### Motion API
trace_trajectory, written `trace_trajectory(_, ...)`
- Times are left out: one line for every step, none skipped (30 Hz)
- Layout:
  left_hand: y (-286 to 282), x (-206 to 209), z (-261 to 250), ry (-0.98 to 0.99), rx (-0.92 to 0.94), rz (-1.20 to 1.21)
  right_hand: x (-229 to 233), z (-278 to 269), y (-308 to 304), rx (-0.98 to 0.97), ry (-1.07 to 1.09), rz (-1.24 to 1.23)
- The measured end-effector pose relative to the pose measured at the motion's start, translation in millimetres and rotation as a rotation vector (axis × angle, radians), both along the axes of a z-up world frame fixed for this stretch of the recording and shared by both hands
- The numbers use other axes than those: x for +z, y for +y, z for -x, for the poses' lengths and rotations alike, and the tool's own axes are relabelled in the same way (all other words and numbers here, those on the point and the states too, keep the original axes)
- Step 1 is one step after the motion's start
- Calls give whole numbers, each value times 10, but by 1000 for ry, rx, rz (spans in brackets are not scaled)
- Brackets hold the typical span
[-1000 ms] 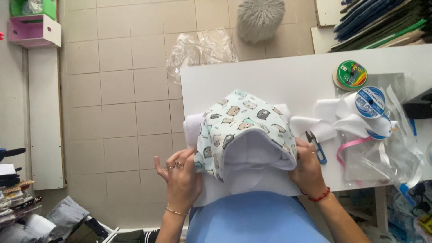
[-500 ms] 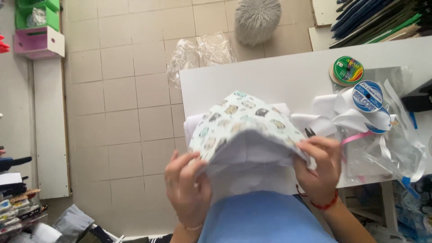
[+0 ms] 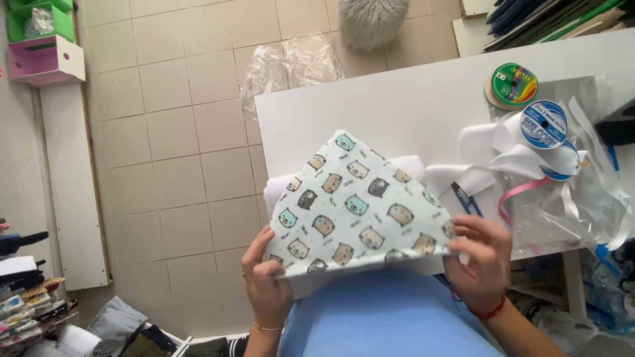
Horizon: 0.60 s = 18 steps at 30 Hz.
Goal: Folding fabric items and placing them into plastic bags for packaging
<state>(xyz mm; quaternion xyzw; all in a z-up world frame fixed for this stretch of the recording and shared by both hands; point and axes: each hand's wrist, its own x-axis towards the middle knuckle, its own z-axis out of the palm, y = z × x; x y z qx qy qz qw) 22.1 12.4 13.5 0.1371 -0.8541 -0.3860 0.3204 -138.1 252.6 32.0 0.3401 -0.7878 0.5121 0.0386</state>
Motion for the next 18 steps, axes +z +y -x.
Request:
trace_trajectory(12, -57, 3, -28, 8, -18, -133, 11, 98, 16, 302, -72)
trace_trajectory(21, -110, -2, -59, 12, -37, -265, 2, 199, 28, 600, -147)
trace_trajectory(26, -115, -38, -61, 4, -37, -374, -14, 227, 21, 598, -150)
trace_trajectory(20, -131, -47, -134, 19, -5, -481, -19, 254, 65, 534, -200)
trace_trajectory(17, -147, -54, -207, 34, 28, -589, -21, 285, 109, 469, -248)
trace_trajectory(-9, -102, -51, -203, 23, 26, -523, -24, 248, 98, 471, -254)
trace_trajectory(-33, -58, -48, -205, -32, -32, -458, -27, 212, 151, 361, -199)
trace_trajectory(-65, 6, -78, -215, -87, -91, -385, -65, 170, 202, 243, -143)
trace_trajectory(-97, 126, -92, -219, -98, -92, -238, -64, 141, 191, 238, -146)
trace_trajectory(-147, 231, -73, -320, -172, -252, -106, -43, 103, 223, -57, -17)
trace_trajectory(-198, 338, -54, -423, -246, -410, 28, -22, 66, 252, -351, 117)
trace_trajectory(-202, 320, -73, -422, -256, -407, 43, -25, 60, 242, -347, 119)
trace_trajectory(-210, 301, -96, -400, -167, -560, 56, -31, 50, 43, -540, 204)
trace_trajectory(-211, 281, -125, -380, -74, -714, 66, -43, 47, -161, -732, 289)
trace_trajectory(-181, 322, -26, -384, -83, -713, 90, 19, 54, -170, -731, 292)
trace_trajectory(-149, 376, 49, -491, 153, -784, 119, 70, 55, -218, -925, 19)
trace_trajectory(-123, 427, 118, -596, 394, -846, 146, 115, 49, -261, -1110, -261)
trace_trajectory(-107, 480, 172, -599, 400, -844, 130, 103, 64, -255, -1115, -261)
